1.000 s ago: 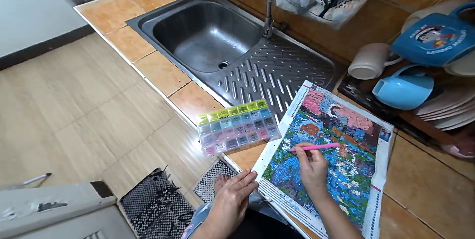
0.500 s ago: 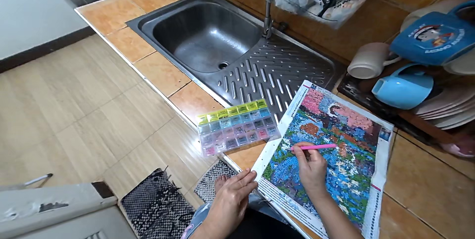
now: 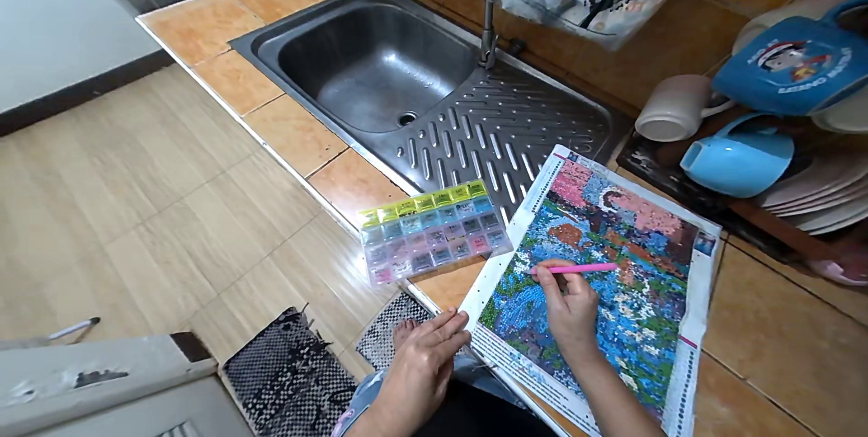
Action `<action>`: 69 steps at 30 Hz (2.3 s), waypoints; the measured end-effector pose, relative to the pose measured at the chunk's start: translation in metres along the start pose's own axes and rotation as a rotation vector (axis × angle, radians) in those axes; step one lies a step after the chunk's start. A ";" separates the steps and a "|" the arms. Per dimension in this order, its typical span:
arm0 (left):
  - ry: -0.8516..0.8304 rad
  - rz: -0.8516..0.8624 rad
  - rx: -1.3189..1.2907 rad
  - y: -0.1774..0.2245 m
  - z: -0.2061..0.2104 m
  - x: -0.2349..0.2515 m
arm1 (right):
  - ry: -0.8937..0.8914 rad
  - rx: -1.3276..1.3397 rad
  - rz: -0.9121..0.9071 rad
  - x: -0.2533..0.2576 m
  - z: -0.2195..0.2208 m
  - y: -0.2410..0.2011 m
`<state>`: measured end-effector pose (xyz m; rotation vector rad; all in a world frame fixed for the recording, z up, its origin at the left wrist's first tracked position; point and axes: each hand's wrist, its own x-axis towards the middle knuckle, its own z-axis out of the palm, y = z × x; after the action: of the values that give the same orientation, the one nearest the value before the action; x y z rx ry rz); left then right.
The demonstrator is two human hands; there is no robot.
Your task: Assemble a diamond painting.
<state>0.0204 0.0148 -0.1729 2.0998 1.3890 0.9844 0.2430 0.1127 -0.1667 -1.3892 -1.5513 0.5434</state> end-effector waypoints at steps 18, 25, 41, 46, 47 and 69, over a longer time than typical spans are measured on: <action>0.005 0.002 -0.002 0.000 0.000 0.000 | -0.004 -0.024 -0.044 0.000 0.000 -0.002; 0.004 0.000 -0.005 0.000 0.000 0.000 | -0.018 -0.043 -0.056 0.001 -0.001 -0.002; 0.006 -0.002 0.001 -0.001 0.001 0.000 | -0.023 -0.087 -0.106 0.002 0.000 -0.002; 0.010 0.003 0.003 -0.001 0.000 0.000 | -0.031 -0.171 -0.134 0.002 0.000 -0.006; 0.009 0.005 0.005 -0.001 0.000 0.000 | -0.032 -0.179 -0.137 0.002 0.000 -0.006; -0.004 -0.014 0.011 0.001 0.000 0.000 | -0.040 0.073 0.086 0.007 -0.008 -0.003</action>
<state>0.0209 0.0141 -0.1718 2.0960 1.4081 0.9689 0.2486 0.1164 -0.1580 -1.4018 -1.4937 0.6777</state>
